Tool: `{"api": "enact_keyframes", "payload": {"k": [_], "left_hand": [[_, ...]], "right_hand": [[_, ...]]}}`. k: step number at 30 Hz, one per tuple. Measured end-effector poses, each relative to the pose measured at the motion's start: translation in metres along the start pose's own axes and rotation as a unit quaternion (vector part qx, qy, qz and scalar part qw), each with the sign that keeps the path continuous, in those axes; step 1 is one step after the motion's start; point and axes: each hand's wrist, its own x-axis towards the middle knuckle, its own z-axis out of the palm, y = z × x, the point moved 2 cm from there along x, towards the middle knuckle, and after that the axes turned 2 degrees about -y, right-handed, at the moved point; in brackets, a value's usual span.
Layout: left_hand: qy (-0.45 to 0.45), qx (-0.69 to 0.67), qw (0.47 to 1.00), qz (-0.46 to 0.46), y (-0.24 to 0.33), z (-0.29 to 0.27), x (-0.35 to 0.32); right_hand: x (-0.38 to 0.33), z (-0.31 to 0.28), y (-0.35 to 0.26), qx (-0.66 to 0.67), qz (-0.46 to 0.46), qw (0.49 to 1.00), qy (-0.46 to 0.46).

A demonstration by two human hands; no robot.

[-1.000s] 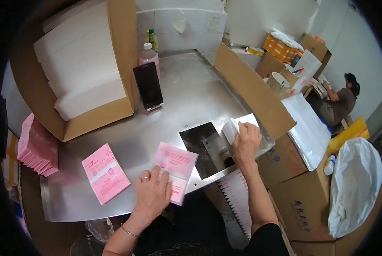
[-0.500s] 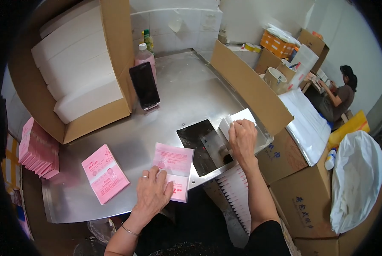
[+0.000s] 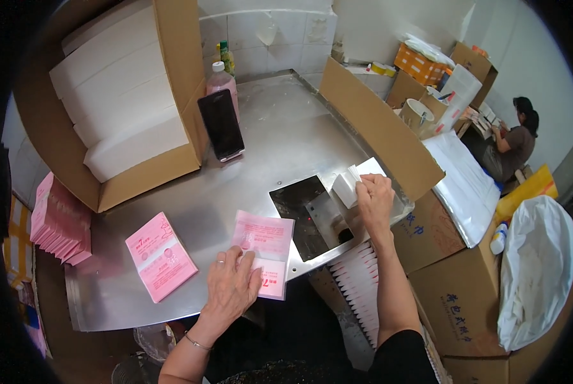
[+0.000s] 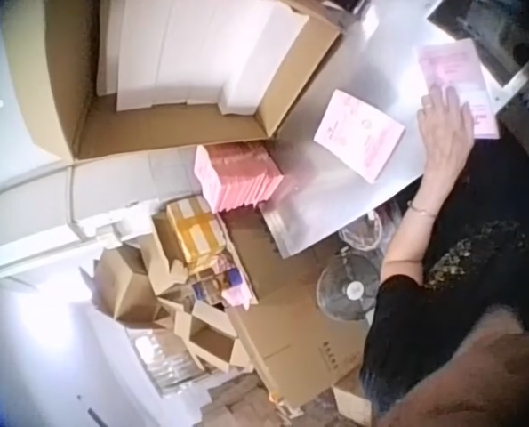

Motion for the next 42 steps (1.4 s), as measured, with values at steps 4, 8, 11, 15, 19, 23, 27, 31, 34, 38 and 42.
{"api": "enact_keyframes", "payload": {"k": [4, 8, 11, 15, 19, 23, 27, 31, 34, 38, 42], "left_hand": [[-0.037, -0.027, 0.999, -0.017, 0.001, -0.003, 0.0], [-0.073, -0.056, 0.996, 0.016, 0.001, -0.01, -0.007], [-0.055, -0.053, 0.992, -0.102, -0.025, -0.015, -0.014], [-0.049, -0.062, 0.997, -0.017, -0.006, -0.014, -0.006], [-0.06, -0.06, 0.995, -0.054, 0.004, -0.021, 0.0], [-0.034, -0.116, 0.991, -0.05, -0.023, -0.034, -0.02], [0.046, -0.097, 0.992, -0.071, -0.043, -0.054, -0.026], [0.097, 0.089, 0.965, -0.226, -0.092, -0.096, -0.056], [0.018, 0.156, 0.952, -0.264, -0.117, -0.088, -0.065], [-0.006, 0.109, 0.972, -0.206, -0.102, -0.093, -0.062], [0.016, -0.09, 0.992, -0.083, -0.039, -0.07, -0.018]], "right_hand": [[-0.009, 0.006, -0.01, -0.095, -0.101, 0.987, 0.077], [-0.049, 0.023, -0.069, -0.032, -0.269, 0.962, 0.035], [-0.126, 0.011, -0.166, 0.089, -0.453, 0.855, -0.236], [-0.124, 0.074, -0.144, -0.027, -0.367, 0.9, -0.233], [-0.08, 0.125, -0.122, -0.06, -0.282, 0.948, -0.134], [-0.054, 0.106, -0.048, -0.03, -0.072, 0.974, -0.213], [-0.056, 0.063, -0.058, -0.227, -0.086, 0.912, -0.331], [-0.025, -0.003, -0.076, -0.259, -0.172, 0.947, 0.084], [-0.017, 0.01, -0.038, -0.267, -0.14, 0.951, 0.062], [-0.007, 0.009, -0.033, -0.215, -0.107, 0.97, 0.029], [-0.008, 0.009, -0.025, -0.108, -0.117, 0.984, 0.077]]}}
